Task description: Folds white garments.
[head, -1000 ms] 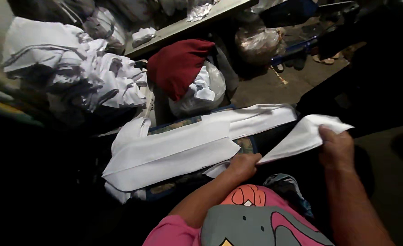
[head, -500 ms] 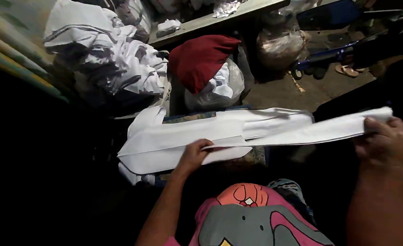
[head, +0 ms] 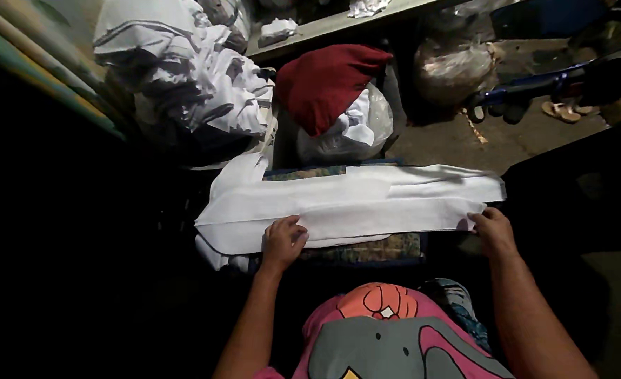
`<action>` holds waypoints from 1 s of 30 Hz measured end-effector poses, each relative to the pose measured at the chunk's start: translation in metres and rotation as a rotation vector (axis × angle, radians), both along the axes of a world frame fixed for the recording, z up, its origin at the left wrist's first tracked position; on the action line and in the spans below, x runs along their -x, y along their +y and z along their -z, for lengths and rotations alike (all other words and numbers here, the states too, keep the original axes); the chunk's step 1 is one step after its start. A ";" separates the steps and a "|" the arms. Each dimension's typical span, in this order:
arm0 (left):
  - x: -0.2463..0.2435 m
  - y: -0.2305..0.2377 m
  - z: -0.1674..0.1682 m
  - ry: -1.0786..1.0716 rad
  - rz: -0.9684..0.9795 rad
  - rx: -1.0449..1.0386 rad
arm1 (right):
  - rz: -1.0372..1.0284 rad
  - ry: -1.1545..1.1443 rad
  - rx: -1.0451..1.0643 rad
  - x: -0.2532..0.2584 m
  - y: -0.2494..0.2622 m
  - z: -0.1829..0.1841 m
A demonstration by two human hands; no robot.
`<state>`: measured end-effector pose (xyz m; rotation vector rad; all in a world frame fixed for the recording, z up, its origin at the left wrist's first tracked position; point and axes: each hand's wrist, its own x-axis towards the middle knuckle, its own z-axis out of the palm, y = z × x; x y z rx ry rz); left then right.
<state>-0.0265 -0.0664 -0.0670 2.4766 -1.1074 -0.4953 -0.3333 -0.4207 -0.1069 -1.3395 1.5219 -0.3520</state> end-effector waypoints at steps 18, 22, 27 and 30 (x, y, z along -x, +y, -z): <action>0.000 -0.071 0.001 -0.021 -0.092 -0.168 | -0.479 0.282 0.429 -0.010 -0.022 -0.008; 0.001 -0.070 0.001 -0.069 -0.026 -0.099 | -0.476 0.275 0.484 -0.007 -0.018 -0.010; 0.003 -0.062 0.008 -0.149 0.057 0.103 | -0.505 0.288 0.546 -0.006 -0.016 -0.010; 0.001 -0.060 0.008 -0.082 0.023 0.081 | -0.535 0.311 0.562 -0.007 -0.016 -0.010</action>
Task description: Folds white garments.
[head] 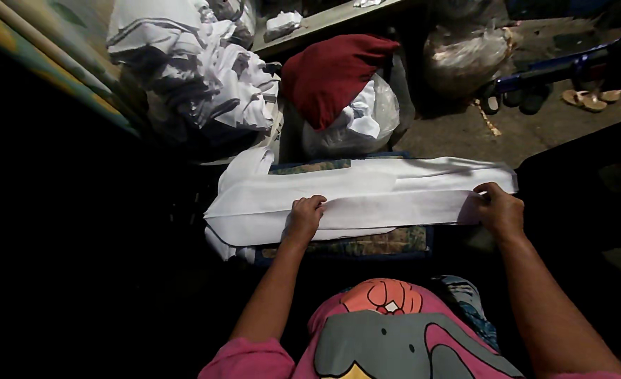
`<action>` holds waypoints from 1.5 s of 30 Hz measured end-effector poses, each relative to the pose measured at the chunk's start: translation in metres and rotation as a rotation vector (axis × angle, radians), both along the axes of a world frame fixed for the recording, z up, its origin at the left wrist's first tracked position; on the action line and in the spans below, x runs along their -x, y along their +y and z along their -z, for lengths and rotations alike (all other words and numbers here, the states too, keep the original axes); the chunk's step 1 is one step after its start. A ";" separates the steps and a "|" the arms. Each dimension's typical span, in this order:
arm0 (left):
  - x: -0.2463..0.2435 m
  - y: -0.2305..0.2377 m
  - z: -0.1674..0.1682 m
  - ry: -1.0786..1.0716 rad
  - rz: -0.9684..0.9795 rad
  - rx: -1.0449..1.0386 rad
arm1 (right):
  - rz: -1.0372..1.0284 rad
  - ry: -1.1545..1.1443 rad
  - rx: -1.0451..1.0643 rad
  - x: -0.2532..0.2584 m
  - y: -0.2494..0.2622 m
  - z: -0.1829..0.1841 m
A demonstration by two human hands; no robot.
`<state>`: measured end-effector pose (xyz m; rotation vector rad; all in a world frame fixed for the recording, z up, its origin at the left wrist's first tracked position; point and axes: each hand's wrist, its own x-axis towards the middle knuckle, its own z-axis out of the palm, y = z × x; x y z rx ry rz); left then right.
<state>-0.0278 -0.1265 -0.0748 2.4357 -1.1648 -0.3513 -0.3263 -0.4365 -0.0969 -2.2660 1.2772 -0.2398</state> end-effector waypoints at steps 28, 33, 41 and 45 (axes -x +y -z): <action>-0.033 0.034 -0.110 0.055 0.062 0.210 | -0.214 -0.117 0.252 0.006 -0.015 -0.064; -0.032 0.059 -0.144 0.288 -0.013 0.224 | -0.249 -0.292 0.323 0.008 -0.009 -0.090; -0.066 0.084 -0.159 -0.090 -0.030 0.065 | -0.228 -0.275 0.245 -0.041 0.017 -0.123; -0.097 0.095 -0.160 -0.385 -0.221 0.137 | -0.214 -0.518 0.022 -0.090 0.041 -0.118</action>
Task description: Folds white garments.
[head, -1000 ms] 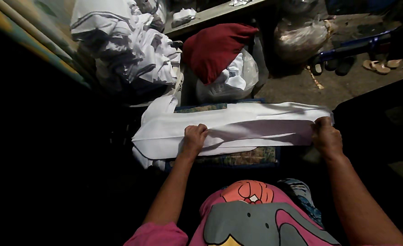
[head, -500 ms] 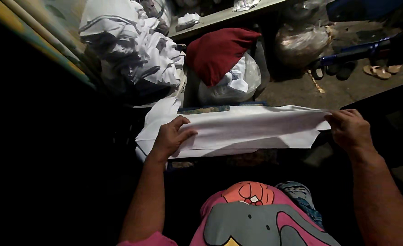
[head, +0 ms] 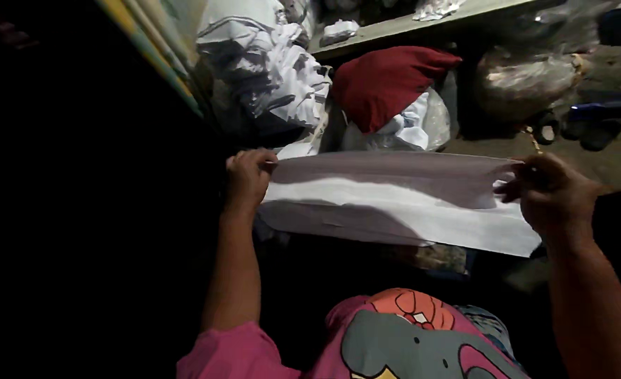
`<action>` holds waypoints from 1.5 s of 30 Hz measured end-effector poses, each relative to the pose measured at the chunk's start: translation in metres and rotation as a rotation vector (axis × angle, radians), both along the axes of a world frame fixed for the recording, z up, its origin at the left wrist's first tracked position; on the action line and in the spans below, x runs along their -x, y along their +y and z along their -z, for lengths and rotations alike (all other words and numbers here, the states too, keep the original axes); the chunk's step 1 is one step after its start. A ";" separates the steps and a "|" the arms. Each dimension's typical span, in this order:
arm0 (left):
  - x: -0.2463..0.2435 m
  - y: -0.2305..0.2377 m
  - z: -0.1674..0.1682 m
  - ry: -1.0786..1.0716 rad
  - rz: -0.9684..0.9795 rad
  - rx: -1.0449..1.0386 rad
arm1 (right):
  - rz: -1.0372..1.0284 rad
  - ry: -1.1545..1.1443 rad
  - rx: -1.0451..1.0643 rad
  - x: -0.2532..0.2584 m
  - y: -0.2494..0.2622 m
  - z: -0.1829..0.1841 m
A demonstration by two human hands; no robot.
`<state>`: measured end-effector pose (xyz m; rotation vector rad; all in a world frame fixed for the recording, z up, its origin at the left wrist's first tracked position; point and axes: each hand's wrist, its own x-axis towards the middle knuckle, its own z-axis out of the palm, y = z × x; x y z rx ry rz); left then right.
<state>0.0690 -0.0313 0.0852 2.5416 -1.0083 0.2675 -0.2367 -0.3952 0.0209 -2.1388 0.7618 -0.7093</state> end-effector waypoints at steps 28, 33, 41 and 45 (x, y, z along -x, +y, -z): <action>0.039 0.070 0.163 0.237 -0.111 0.012 | -0.250 0.201 -0.064 0.014 0.086 0.134; 0.032 0.073 0.158 0.262 -0.062 -0.030 | -0.293 0.207 0.014 0.018 0.088 0.139; 0.029 0.076 0.141 0.335 -0.026 -0.163 | -0.242 0.199 -0.048 0.014 0.090 0.124; 0.029 0.073 0.159 0.202 -0.048 -0.153 | -0.189 0.157 -0.119 0.011 0.083 0.117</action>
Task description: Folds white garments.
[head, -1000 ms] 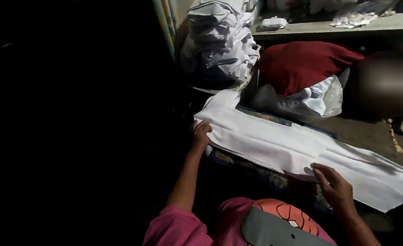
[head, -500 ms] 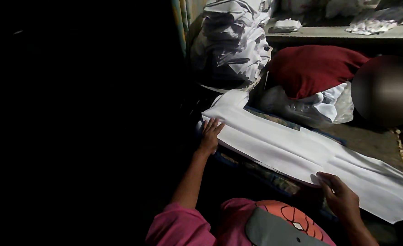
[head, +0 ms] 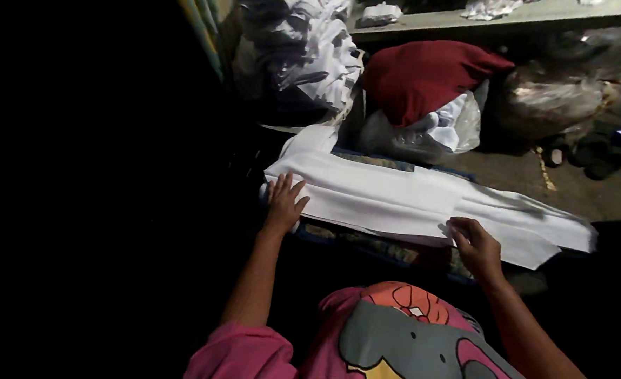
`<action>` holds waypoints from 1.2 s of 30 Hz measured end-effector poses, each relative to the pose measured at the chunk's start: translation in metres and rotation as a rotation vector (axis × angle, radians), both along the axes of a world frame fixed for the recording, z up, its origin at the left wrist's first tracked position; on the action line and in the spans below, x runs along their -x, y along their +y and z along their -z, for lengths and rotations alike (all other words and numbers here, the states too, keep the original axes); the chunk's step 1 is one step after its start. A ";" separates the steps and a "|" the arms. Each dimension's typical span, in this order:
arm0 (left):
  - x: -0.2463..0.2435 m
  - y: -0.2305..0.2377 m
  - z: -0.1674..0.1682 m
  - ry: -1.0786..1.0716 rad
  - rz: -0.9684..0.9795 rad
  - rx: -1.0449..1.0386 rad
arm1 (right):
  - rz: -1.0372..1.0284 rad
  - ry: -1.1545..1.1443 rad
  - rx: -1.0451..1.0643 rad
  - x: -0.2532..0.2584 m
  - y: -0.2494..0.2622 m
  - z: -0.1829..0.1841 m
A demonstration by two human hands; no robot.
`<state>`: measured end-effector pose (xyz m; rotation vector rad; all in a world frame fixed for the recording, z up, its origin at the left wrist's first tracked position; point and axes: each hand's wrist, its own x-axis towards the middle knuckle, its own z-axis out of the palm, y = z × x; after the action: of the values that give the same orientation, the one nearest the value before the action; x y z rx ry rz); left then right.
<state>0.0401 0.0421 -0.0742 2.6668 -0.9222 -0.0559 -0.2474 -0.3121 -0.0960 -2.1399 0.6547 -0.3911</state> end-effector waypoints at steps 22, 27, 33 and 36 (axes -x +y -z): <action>-0.003 -0.006 -0.003 -0.024 -0.021 -0.114 | 0.061 0.210 0.278 0.020 -0.015 0.034; 0.004 -0.016 -0.006 -0.077 -0.056 -0.076 | 0.538 0.394 0.214 0.063 -0.070 0.025; 0.002 -0.030 -0.005 -0.078 -0.173 -0.136 | 0.589 0.501 0.110 0.074 -0.095 0.019; -0.001 -0.034 -0.012 -0.042 -0.212 -0.147 | 0.521 0.512 0.094 0.069 -0.093 0.013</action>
<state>0.0414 0.0082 -0.0618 2.8962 -0.6658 -0.0198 -0.3166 -0.4053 -0.1094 -2.1490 1.5247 -0.1399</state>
